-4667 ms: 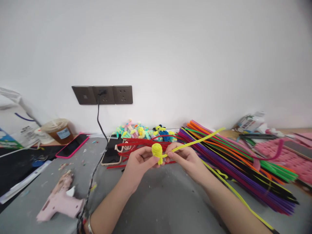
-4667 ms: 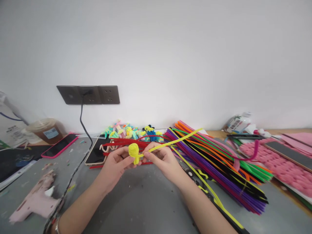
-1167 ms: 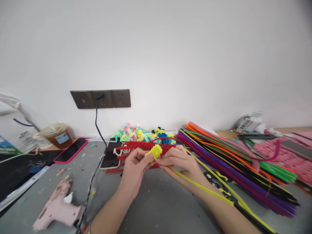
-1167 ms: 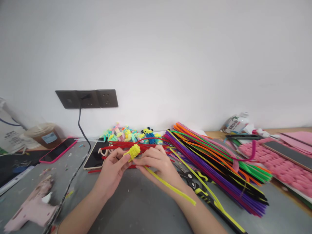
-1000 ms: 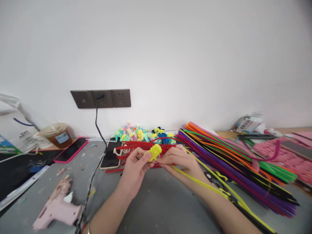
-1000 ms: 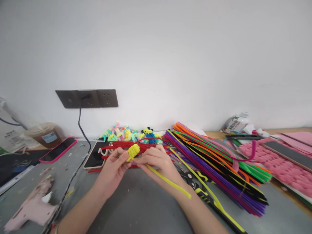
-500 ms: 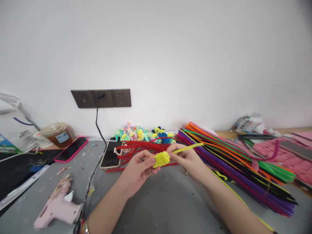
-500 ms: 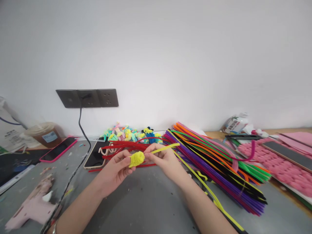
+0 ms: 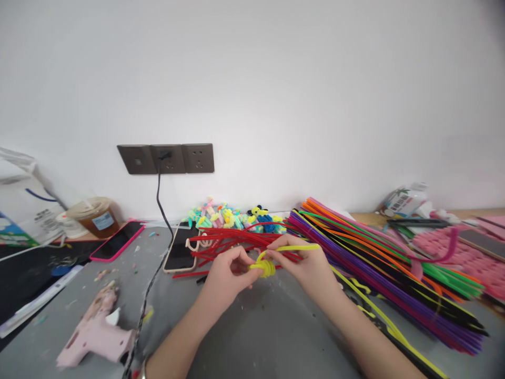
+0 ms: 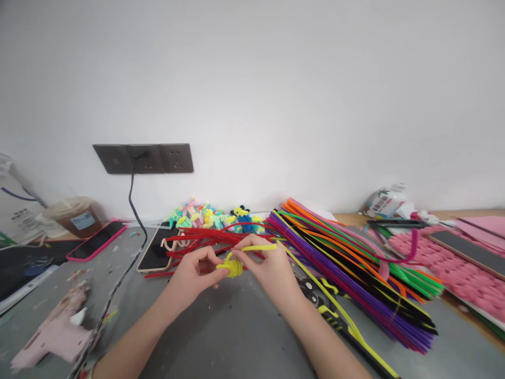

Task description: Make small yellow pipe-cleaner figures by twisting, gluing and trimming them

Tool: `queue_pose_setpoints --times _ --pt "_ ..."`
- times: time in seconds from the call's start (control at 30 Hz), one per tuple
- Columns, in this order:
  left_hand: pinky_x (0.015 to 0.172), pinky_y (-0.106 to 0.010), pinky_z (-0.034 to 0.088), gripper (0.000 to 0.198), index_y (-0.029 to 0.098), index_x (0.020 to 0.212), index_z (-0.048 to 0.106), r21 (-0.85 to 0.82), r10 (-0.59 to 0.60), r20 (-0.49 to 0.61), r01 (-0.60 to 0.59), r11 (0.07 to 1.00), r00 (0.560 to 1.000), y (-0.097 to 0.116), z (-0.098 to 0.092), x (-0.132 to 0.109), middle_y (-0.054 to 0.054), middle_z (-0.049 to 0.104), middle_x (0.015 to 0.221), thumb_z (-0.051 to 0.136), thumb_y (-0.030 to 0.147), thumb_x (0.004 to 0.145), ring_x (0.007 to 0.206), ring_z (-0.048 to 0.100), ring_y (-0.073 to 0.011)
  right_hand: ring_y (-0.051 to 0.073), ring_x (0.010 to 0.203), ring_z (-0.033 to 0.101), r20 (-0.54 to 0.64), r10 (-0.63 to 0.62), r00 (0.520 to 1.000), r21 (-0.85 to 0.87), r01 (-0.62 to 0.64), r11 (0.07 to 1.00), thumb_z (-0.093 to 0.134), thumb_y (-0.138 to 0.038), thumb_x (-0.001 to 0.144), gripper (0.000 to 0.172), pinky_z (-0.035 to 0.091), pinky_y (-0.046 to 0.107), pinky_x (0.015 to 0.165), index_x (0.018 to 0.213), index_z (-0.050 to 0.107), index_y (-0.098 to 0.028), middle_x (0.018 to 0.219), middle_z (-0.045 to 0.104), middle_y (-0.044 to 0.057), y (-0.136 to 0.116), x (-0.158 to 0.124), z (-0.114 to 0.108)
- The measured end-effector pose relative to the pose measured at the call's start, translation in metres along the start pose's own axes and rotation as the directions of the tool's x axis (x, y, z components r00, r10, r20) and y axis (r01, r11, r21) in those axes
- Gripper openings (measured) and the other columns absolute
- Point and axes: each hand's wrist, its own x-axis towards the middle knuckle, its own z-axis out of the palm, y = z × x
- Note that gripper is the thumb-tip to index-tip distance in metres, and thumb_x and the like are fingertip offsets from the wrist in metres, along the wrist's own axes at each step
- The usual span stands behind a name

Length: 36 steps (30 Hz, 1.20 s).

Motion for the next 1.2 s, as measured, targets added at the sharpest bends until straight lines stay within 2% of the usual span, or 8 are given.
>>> queue_pose_setpoints --times 0.17,0.3,0.4,0.6,0.73,0.93,1.07,1.2 --pt "0.052 -0.024 0.051 0.024 0.020 0.067 0.048 0.048 0.058 -0.037 -0.057 0.997 0.998 -0.003 -0.001 0.001 0.003 0.057 0.063 0.070 0.028 0.072 0.054 0.055 -0.0120 0.022 0.081 0.068 -0.018 -0.378 0.926 -0.405 0.339 0.849 0.065 -0.027 0.089 0.012 0.040 0.040 0.076 0.078 0.068 -0.024 0.078 0.075 0.002 -0.007 0.001 -0.003" --pt "0.053 -0.024 0.050 0.024 0.020 0.068 0.047 0.096 0.085 -0.042 -0.081 0.992 0.995 -0.006 -0.002 0.001 0.002 0.059 0.065 0.069 0.027 0.073 0.054 0.055 -0.0120 0.023 0.090 0.065 0.010 -0.494 0.869 -0.484 0.436 0.758 0.065 -0.027 0.090 0.015 0.034 0.042 0.081 0.075 0.064 -0.025 0.087 0.076 0.001 -0.011 0.003 -0.005" --pt "0.052 -0.023 0.047 0.025 0.020 0.067 0.048 0.096 0.117 -0.112 -0.106 0.990 0.987 -0.007 -0.002 0.001 0.003 0.055 0.062 0.070 0.029 0.073 0.055 0.054 -0.0123 0.021 0.087 0.062 0.045 -0.524 0.851 -0.481 0.478 0.735 0.066 -0.025 0.089 0.014 0.033 0.040 0.080 0.076 0.065 -0.024 0.088 0.072 0.002 -0.013 0.000 -0.004" --pt "0.060 -0.021 0.048 0.029 0.018 0.064 0.052 -0.057 0.210 -0.248 -0.230 0.971 0.946 0.000 -0.003 0.003 0.003 0.058 0.064 0.076 0.033 0.071 0.063 0.056 -0.0113 0.021 0.087 0.059 0.136 -0.502 0.854 -0.383 0.512 0.769 0.066 -0.018 0.088 0.006 0.039 0.037 0.077 0.088 0.069 -0.024 0.090 0.065 0.003 -0.021 -0.007 0.000" --pt "0.070 -0.023 0.054 0.032 0.017 0.067 0.056 -0.302 0.086 -0.261 -0.165 0.939 0.962 0.007 -0.002 0.000 0.002 0.067 0.073 0.082 0.037 0.067 0.073 0.063 -0.0123 0.019 0.079 0.059 0.101 -0.495 0.863 -0.386 0.493 0.780 0.063 -0.019 0.090 0.011 0.040 0.036 0.073 0.092 0.073 -0.025 0.082 0.065 0.003 -0.021 -0.007 0.002" --pt "0.065 -0.017 0.056 0.039 0.016 0.063 0.053 -0.560 -0.055 -0.210 -0.074 0.825 0.976 0.016 0.004 -0.004 0.005 0.066 0.070 0.089 0.030 0.059 0.066 0.063 -0.0072 0.018 0.069 0.059 0.022 -0.401 0.916 -0.328 0.385 0.863 0.064 -0.026 0.089 0.011 0.039 0.035 0.068 0.081 0.072 -0.024 0.073 0.065 0.002 -0.016 -0.004 0.004" --pt "0.063 -0.015 0.058 0.039 0.016 0.064 0.052 -0.661 -0.111 -0.139 -0.009 0.750 0.984 0.018 0.003 -0.003 0.006 0.065 0.068 0.089 0.026 0.058 0.061 0.062 -0.0050 0.017 0.063 0.058 0.018 -0.253 0.967 -0.078 0.254 0.964 0.067 -0.031 0.086 0.021 0.041 0.031 0.062 0.069 0.062 -0.020 0.067 0.064 0.002 -0.018 0.000 0.004" --pt "0.064 -0.014 0.059 0.038 0.016 0.066 0.052 -0.716 -0.155 -0.068 0.060 0.695 0.986 0.018 -0.001 -0.003 0.005 0.066 0.070 0.089 0.023 0.060 0.061 0.063 -0.0048 0.016 0.063 0.058 0.121 -0.068 0.990 0.131 0.052 0.990 0.066 -0.039 0.085 0.026 0.043 0.027 0.059 0.069 0.062 -0.019 0.067 0.064 0.002 -0.019 0.002 0.002"
